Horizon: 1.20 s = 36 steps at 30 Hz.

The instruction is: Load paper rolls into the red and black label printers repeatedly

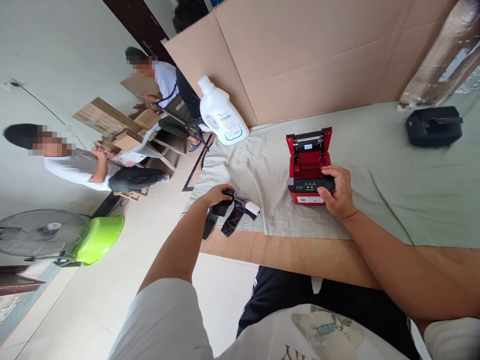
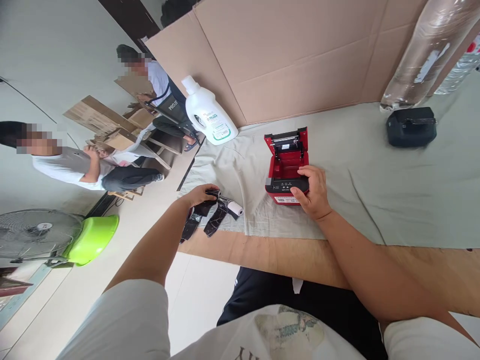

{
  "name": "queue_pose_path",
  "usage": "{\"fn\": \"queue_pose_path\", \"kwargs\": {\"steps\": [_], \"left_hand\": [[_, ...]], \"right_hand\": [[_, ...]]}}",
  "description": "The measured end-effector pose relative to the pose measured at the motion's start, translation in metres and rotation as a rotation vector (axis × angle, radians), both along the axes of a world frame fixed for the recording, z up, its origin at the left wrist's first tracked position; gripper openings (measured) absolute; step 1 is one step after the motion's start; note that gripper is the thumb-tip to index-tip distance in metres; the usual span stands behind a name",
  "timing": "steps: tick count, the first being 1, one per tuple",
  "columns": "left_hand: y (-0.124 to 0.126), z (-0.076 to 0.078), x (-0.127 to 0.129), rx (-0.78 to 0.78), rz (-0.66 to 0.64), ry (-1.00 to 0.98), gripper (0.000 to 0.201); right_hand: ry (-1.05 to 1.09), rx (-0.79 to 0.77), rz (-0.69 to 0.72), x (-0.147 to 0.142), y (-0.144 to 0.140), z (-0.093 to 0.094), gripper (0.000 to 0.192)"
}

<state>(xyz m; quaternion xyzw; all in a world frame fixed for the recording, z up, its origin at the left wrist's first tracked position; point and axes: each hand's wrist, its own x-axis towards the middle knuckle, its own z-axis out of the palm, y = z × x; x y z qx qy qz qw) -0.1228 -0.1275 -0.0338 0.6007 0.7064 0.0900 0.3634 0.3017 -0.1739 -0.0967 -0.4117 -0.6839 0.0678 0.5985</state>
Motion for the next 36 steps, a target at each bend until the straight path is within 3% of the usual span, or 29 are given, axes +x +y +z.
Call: {"fn": "queue_pose_path", "kwargs": {"steps": [5, 7, 10, 13, 16, 19, 21, 23, 25, 29, 32, 36], "left_hand": [[-0.015, 0.007, 0.023, 0.23, -0.162, 0.344, 0.06], [-0.023, 0.011, 0.033, 0.248, -0.276, 0.435, 0.064], [-0.034, 0.012, 0.05, 0.193, -0.465, 0.504, 0.055], [-0.039, 0.015, 0.064, 0.223, -0.51, 0.585, 0.04], [-0.034, 0.04, 0.07, 0.199, -0.456, 0.443, 0.034], [-0.027, 0.082, 0.078, 0.018, -0.419, 0.101, 0.037], [-0.025, 0.106, 0.093, -0.116, -0.488, -0.147, 0.04], [-0.023, 0.117, 0.118, -0.209, -0.591, -0.326, 0.041], [-0.019, 0.114, 0.149, -0.181, -0.662, -0.401, 0.044], [0.002, 0.085, 0.215, 0.138, -0.702, -0.311, 0.04], [0.023, 0.064, 0.251, 0.277, -0.751, 0.001, 0.033], [0.04, 0.049, 0.28, 0.344, -0.864, 0.436, 0.03]], "right_hand": [[-0.006, 0.0, -0.01, 0.0, 0.0, 0.001, 0.04], [-0.012, -0.002, -0.019, -0.001, -0.001, 0.002, 0.039], [-0.01, 0.009, -0.015, -0.001, -0.001, 0.003, 0.036], [-0.008, 0.001, -0.017, -0.001, -0.001, 0.003, 0.036], [-0.003, -0.021, -0.025, -0.001, -0.002, 0.003, 0.037], [-0.009, -0.018, -0.04, -0.002, -0.003, 0.004, 0.036], [-0.008, -0.002, -0.045, -0.003, -0.003, 0.005, 0.034], [0.002, 0.018, -0.043, -0.004, -0.003, 0.005, 0.034], [0.013, 0.019, -0.037, -0.004, -0.003, 0.004, 0.035], [0.018, -0.046, -0.035, -0.004, -0.003, 0.0, 0.044], [0.029, -0.077, -0.029, -0.004, -0.003, -0.001, 0.054], [0.024, -0.058, -0.035, -0.004, -0.003, 0.002, 0.053]]}}
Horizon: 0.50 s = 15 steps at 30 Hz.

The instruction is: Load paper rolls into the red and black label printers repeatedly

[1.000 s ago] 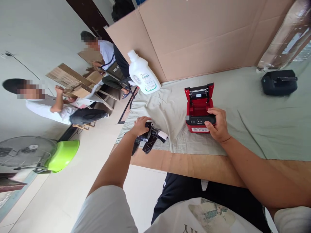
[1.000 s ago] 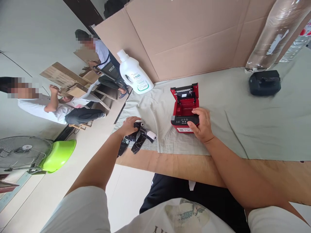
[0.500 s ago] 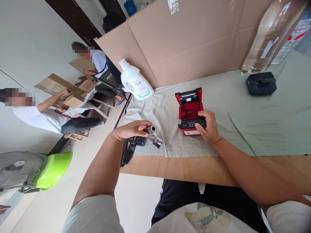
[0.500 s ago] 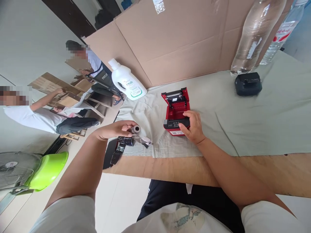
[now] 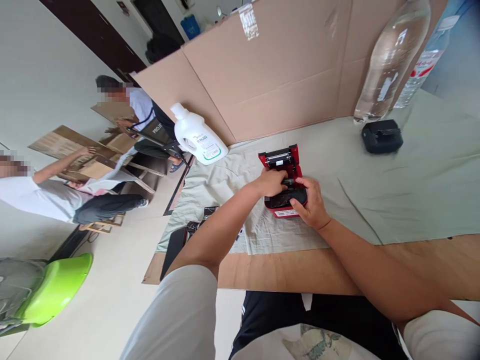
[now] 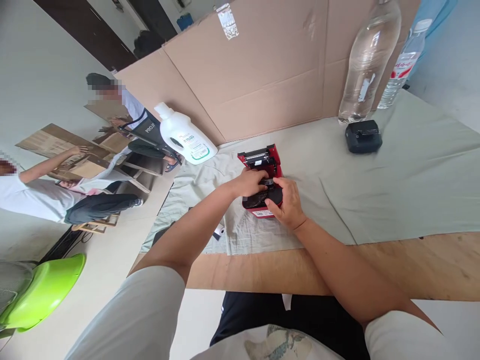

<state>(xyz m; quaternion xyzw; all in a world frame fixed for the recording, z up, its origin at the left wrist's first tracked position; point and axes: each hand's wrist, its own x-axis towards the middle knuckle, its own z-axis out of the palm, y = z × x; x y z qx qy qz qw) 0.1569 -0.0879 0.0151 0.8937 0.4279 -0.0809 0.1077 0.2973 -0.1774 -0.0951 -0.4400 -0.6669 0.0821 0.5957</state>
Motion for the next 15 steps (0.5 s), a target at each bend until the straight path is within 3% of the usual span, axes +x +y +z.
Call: {"fn": "queue_pose_path", "kwargs": {"steps": [4, 7, 10, 13, 15], "left_hand": [[0.005, -0.011, 0.01, 0.06, -0.009, 0.105, 0.025], [0.004, -0.018, 0.006, 0.09, -0.007, 0.003, 0.022], [-0.003, -0.023, -0.005, 0.197, 0.022, -0.365, 0.02], [-0.011, -0.026, -0.02, 0.428, 0.075, -0.781, 0.028], [-0.011, -0.028, -0.028, 0.563, 0.103, -0.916, 0.038]], "right_hand": [[-0.042, 0.022, -0.007, 0.001, -0.001, 0.005, 0.038], [-0.088, 0.072, -0.001, 0.002, -0.003, 0.007, 0.026], [-0.103, 0.146, -0.01, 0.003, -0.004, 0.009, 0.022], [-0.111, 0.125, -0.031, 0.003, -0.005, 0.01, 0.022], [-0.126, 0.093, -0.044, 0.003, -0.005, 0.011, 0.02]]}}
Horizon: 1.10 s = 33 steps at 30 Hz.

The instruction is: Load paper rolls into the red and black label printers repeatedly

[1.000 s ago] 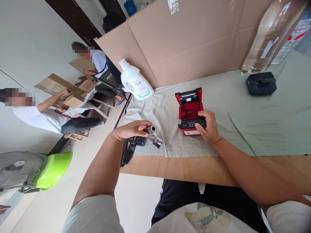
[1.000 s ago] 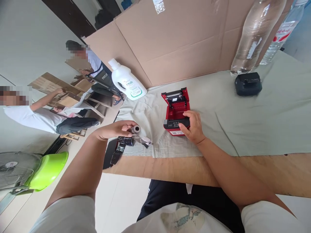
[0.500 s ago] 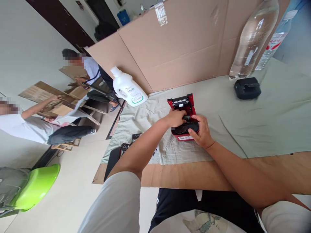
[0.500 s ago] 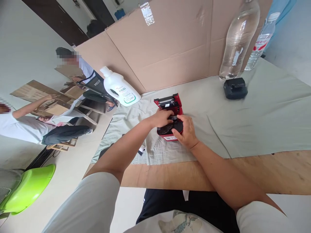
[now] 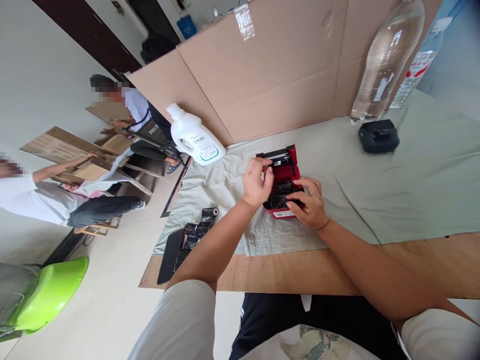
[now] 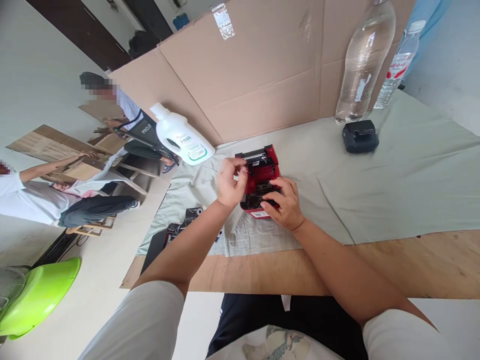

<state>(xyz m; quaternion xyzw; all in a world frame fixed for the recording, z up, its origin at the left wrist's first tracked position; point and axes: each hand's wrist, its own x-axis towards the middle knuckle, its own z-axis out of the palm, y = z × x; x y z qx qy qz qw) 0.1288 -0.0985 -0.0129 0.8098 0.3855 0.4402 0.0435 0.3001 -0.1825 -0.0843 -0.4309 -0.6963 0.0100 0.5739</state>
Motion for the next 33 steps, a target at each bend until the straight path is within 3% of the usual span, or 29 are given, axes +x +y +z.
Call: {"fn": "queue_pose_path", "kwargs": {"steps": [3, 6, 10, 14, 19, 26, 33], "left_hand": [[0.003, -0.006, -0.009, 0.003, -0.002, -0.042, 0.055], [-0.004, -0.015, -0.017, -0.024, -0.052, -0.083, 0.058], [-0.038, -0.032, -0.024, 0.014, -0.066, -0.145, 0.049], [-0.065, -0.055, -0.022, 0.065, -0.098, -0.11, 0.04], [-0.068, -0.076, -0.014, 0.116, -0.037, -0.174, 0.04], [-0.065, -0.079, -0.013, 0.099, -0.009, -0.2, 0.041], [-0.069, -0.091, -0.015, -0.022, 0.024, -0.299, 0.054]], "right_hand": [[-0.002, 0.019, -0.028, 0.0, 0.0, -0.001, 0.02], [-0.009, 0.078, -0.058, 0.0, 0.0, -0.003, 0.026], [-0.01, 0.067, -0.096, -0.002, 0.002, -0.004, 0.054], [0.001, 0.043, -0.04, -0.005, 0.004, -0.005, 0.079], [-0.053, -0.029, -0.065, -0.005, 0.004, -0.004, 0.076], [-0.063, -0.1, -0.1, -0.008, 0.004, -0.001, 0.064], [0.126, -0.053, 0.036, 0.001, 0.008, -0.01, 0.056]]}}
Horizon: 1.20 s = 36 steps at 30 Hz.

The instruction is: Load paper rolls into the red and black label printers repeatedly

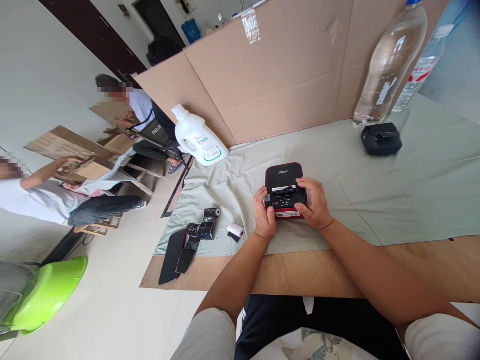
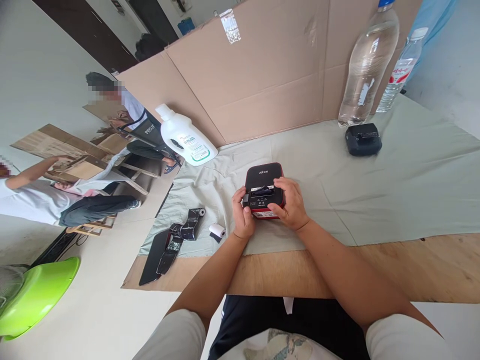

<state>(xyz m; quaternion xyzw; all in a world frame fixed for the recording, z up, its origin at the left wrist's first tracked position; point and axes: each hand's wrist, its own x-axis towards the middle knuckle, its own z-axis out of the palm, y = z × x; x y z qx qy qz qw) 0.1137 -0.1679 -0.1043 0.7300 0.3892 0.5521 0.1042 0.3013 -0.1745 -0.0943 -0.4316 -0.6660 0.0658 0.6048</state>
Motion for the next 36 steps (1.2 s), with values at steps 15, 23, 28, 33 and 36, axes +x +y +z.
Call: {"fn": "queue_pose_path", "kwargs": {"steps": [15, 23, 28, 33, 36], "left_hand": [[-0.013, 0.02, -0.001, -0.678, -0.341, -0.38, 0.07], [0.055, 0.037, -0.054, -0.822, -0.081, -0.961, 0.03], [0.139, 0.062, -0.105, -0.693, 0.086, -1.091, 0.017], [0.192, 0.073, -0.14, -0.652, 0.291, -1.083, 0.013], [0.202, 0.07, -0.157, -0.623, 0.324, -1.039, 0.015]], "right_hand": [[0.316, -0.486, 0.024, 0.0, 0.015, -0.025, 0.065], [0.069, -0.58, 0.292, -0.008, 0.007, -0.027, 0.052], [-0.07, -0.561, 0.282, -0.011, 0.007, -0.027, 0.047], [-0.146, -0.566, 0.269, -0.011, 0.007, -0.024, 0.041], [-0.139, -0.592, 0.269, -0.01, 0.006, -0.021, 0.034]]}}
